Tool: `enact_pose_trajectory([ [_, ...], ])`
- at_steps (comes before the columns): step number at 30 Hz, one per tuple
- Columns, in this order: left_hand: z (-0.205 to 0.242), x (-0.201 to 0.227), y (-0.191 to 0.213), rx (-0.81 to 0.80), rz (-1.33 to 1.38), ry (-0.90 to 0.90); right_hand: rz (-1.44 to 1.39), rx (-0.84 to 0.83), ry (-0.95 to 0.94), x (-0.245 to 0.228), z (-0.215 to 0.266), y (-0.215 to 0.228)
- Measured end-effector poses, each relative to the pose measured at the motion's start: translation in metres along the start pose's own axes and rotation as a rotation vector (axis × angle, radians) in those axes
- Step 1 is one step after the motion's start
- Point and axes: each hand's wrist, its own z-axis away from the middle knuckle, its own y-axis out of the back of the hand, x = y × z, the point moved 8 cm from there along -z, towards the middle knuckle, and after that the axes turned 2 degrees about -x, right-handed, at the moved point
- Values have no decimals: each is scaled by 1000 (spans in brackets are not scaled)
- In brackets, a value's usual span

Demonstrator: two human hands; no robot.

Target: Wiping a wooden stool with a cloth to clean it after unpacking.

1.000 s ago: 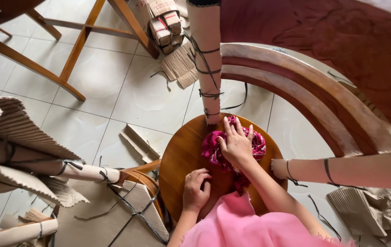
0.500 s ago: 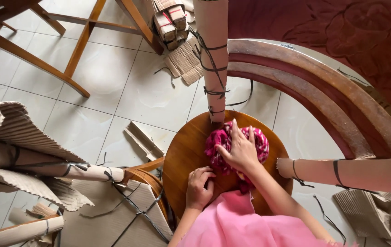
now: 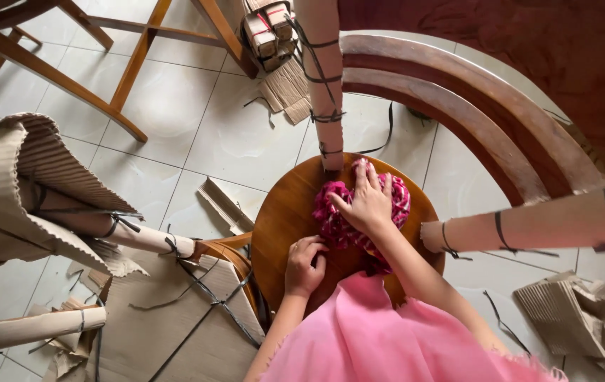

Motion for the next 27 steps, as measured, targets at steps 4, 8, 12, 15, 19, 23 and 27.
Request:
enact_pose_trajectory([
  [4,3,0,-2,-8,3,-7,21,-39,-35,20,74,0],
  [8,7,0,-4,-6,14,-35,64,-93,-9,42,151,-15],
  [12,6,5,0,-20,28,-48,-17,34,-189,71,212,-4],
  [15,8,5,-2,-31,38,-44,-158,119,-334,96,220,-1],
  [19,11,1,-6,-25,33,-41,-290,178,-428,108,215,-5],
  [23,19,6,-3,-13,15,-39,-285,243,-407,107,221,-4],
  [27,29,13,1,1,32,-26,-85,248,-209,78,228,-5],
])
